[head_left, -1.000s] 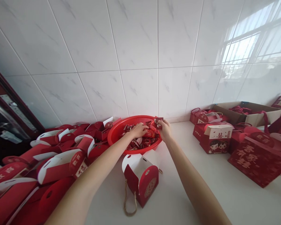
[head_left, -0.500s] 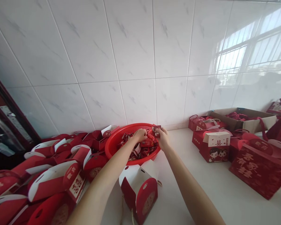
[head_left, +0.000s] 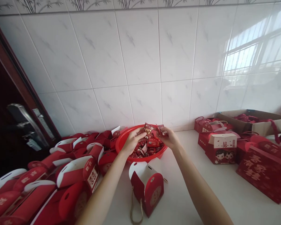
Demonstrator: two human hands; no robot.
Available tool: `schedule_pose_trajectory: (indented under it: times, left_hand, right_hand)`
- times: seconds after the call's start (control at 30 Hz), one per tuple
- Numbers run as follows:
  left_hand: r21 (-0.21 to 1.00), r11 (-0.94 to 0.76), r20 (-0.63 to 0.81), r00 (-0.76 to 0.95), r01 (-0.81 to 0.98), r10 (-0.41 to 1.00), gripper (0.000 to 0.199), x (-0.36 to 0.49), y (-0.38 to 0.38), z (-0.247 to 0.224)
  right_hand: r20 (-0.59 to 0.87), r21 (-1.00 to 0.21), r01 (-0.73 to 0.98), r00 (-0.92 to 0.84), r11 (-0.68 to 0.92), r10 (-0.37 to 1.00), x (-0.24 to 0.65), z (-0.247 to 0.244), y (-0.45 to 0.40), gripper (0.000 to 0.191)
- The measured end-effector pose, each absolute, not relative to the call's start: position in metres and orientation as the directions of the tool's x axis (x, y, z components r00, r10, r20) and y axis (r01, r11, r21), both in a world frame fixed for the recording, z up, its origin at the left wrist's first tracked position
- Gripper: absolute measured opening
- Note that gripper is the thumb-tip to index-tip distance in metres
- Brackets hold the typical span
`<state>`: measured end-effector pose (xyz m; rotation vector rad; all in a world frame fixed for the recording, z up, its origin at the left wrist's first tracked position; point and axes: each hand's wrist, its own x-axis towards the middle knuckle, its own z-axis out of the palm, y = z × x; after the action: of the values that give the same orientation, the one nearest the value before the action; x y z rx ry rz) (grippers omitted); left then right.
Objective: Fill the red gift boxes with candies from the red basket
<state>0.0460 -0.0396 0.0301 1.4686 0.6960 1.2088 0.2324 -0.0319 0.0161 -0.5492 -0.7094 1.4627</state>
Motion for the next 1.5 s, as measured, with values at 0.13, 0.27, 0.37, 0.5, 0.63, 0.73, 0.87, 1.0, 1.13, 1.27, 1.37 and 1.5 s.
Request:
schedule_pose_trajectory:
  times: [0.13,0.27,0.37,0.5,0.63,0.73,0.87,1.0,1.13,1.27,1.37,1.5]
  left_hand:
    - [0.936,-0.303,0.342,0.245,-0.181,0.907,0.034,0.035,-0.065,0.036]
    - [0.921,-0.375,0.389,0.176,-0.109,0.904,0.039,0.028,-0.082,0.044]
    - [0.888,-0.458,0.458,0.153,-0.035,0.876,0.033,0.025,-0.090,0.047]
    - [0.875,-0.485,0.479,0.168,-0.009,0.861,0.029,0.027,-0.099,0.046]
    - [0.856,-0.516,0.505,0.157,0.035,0.849,0.031,0.031,-0.106,0.047]
    - [0.873,-0.487,0.479,0.159,0.016,0.863,0.034,0.030,-0.108,0.047]
    - [0.902,-0.430,0.430,0.189,-0.046,0.883,0.042,0.027,-0.107,0.044]
    - [0.914,-0.404,0.402,0.237,-0.043,0.884,0.042,0.026,-0.108,0.045]
    - [0.887,-0.434,0.392,0.239,0.159,0.888,0.052,0.017,-0.117,0.055]
    - [0.713,-0.403,0.228,0.353,0.574,0.907,0.041,0.003,-0.129,0.063]
    - [0.568,-0.299,-0.078,0.412,0.767,0.908,0.036,0.000,-0.135,0.060]
    - [0.451,-0.257,-0.300,0.416,0.855,0.858,0.027,0.003,-0.137,0.057]
  right_hand:
    - [0.174,-0.757,-0.650,-0.112,0.061,0.978,0.224,0.036,-0.057,0.014]
    - [0.227,-0.795,-0.599,-0.157,0.090,0.961,0.225,0.049,-0.080,0.014]
    - [0.237,-0.816,-0.566,-0.146,0.115,0.961,0.231,0.057,-0.095,0.020]
    - [0.234,-0.872,-0.473,-0.180,0.125,0.955,0.234,0.062,-0.111,0.035]
    - [0.248,-0.903,-0.399,-0.182,0.159,0.951,0.230,0.064,-0.122,0.040]
    - [0.258,-0.903,-0.391,-0.157,0.179,0.953,0.226,0.065,-0.126,0.040]
    - [0.268,-0.905,-0.382,-0.167,0.189,0.949,0.222,0.066,-0.128,0.043]
    - [0.291,-0.910,-0.355,-0.179,0.214,0.940,0.223,0.067,-0.130,0.047]
    - [0.337,-0.926,-0.248,-0.201,0.285,0.920,0.238,0.072,-0.133,0.042]
    - [0.356,-0.926,0.022,-0.288,0.378,0.889,0.257,0.076,-0.138,0.033]
    - [0.326,-0.897,0.163,-0.385,0.412,0.863,0.261,0.075,-0.140,0.028]
    - [0.257,-0.859,0.258,-0.527,0.441,0.810,0.252,0.070,-0.136,0.027]
